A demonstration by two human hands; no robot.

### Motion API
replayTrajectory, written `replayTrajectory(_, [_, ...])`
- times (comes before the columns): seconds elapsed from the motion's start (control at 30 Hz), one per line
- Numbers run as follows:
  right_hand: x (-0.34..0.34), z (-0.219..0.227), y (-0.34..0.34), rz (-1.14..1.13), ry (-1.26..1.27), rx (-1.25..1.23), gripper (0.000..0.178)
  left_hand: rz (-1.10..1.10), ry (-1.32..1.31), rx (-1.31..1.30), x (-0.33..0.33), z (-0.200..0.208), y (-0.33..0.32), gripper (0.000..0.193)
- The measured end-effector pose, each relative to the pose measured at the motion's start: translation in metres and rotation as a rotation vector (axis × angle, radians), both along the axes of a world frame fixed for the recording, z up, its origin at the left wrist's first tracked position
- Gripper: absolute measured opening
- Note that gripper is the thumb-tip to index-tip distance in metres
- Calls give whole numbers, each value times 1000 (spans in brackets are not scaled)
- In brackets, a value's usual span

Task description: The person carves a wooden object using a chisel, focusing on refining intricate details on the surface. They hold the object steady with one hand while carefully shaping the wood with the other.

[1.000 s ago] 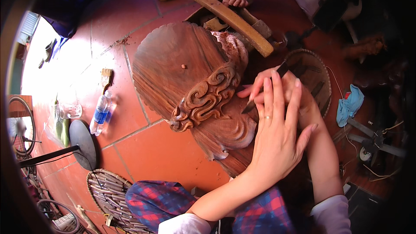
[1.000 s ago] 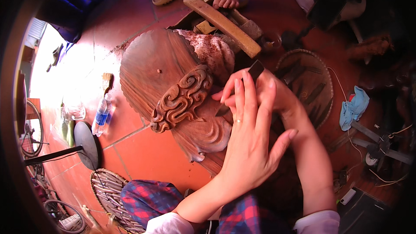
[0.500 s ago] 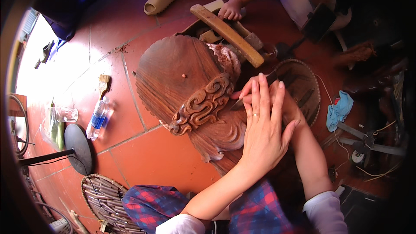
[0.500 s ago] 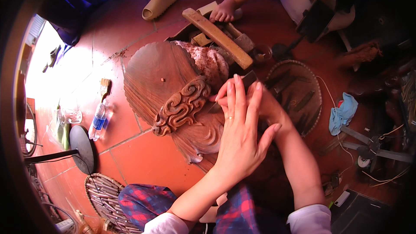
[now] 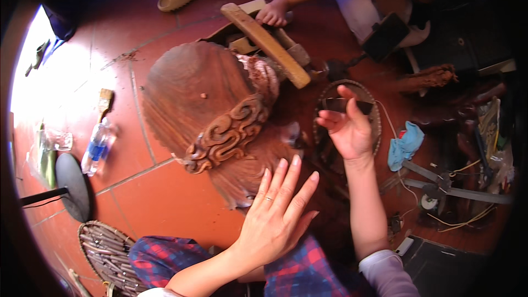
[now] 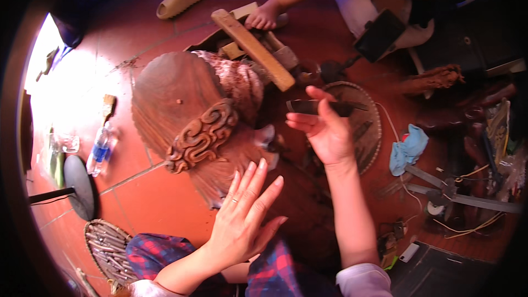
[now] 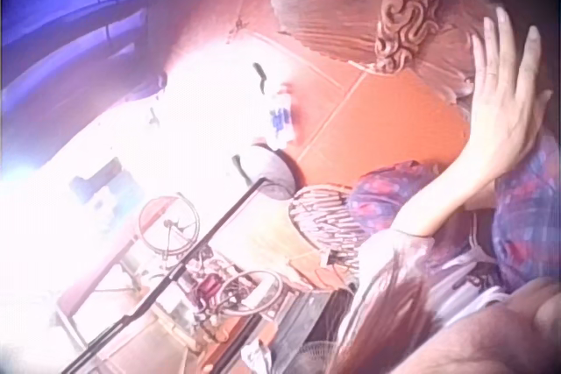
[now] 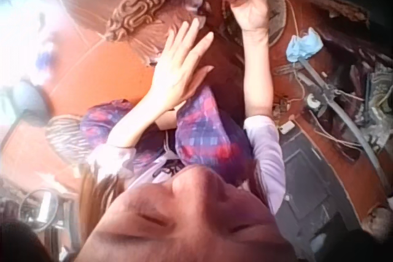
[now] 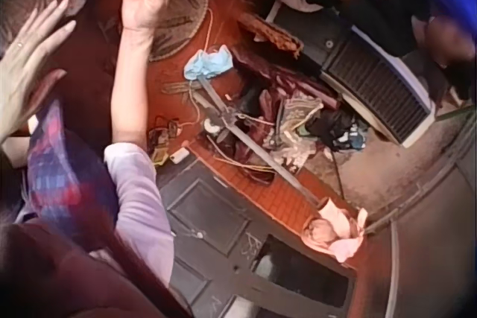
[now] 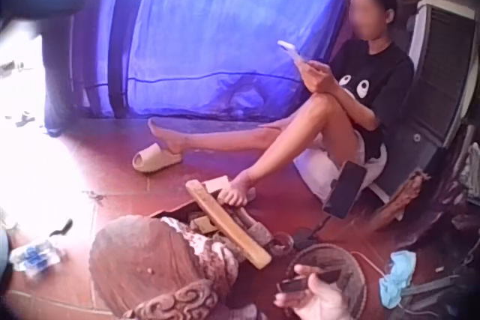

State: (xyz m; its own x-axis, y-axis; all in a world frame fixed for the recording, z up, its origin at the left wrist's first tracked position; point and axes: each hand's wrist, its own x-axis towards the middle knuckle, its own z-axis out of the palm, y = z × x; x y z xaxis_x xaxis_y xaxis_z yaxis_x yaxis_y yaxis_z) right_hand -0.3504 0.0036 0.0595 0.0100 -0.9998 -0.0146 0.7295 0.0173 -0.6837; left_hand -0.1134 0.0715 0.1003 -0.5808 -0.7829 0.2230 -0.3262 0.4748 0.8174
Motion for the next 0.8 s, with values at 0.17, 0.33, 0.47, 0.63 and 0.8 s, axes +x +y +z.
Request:
replayTrajectory(0.17, [8, 17, -1, 31, 416, 136, 34, -17, 214, 86, 15, -10, 23, 40])
replayTrajectory(0.33, [25, 29, -6, 201, 683, 46, 16, -88, 308, 112, 19, -22, 44, 28])
replayTrajectory(0.47, [32, 34, -9, 249, 814, -21, 12, -106, 277, 123, 16, -20, 45, 28])
replayTrajectory(0.63, [31, 20, -18, 325, 1010, -287, 14, -52, 207, 41, -11, 1, 28, 52])
replayTrajectory(0.8, [37, 13, -30, 471, 1041, -393, 14, 55, 26, -10, -53, 5, 2, 71])
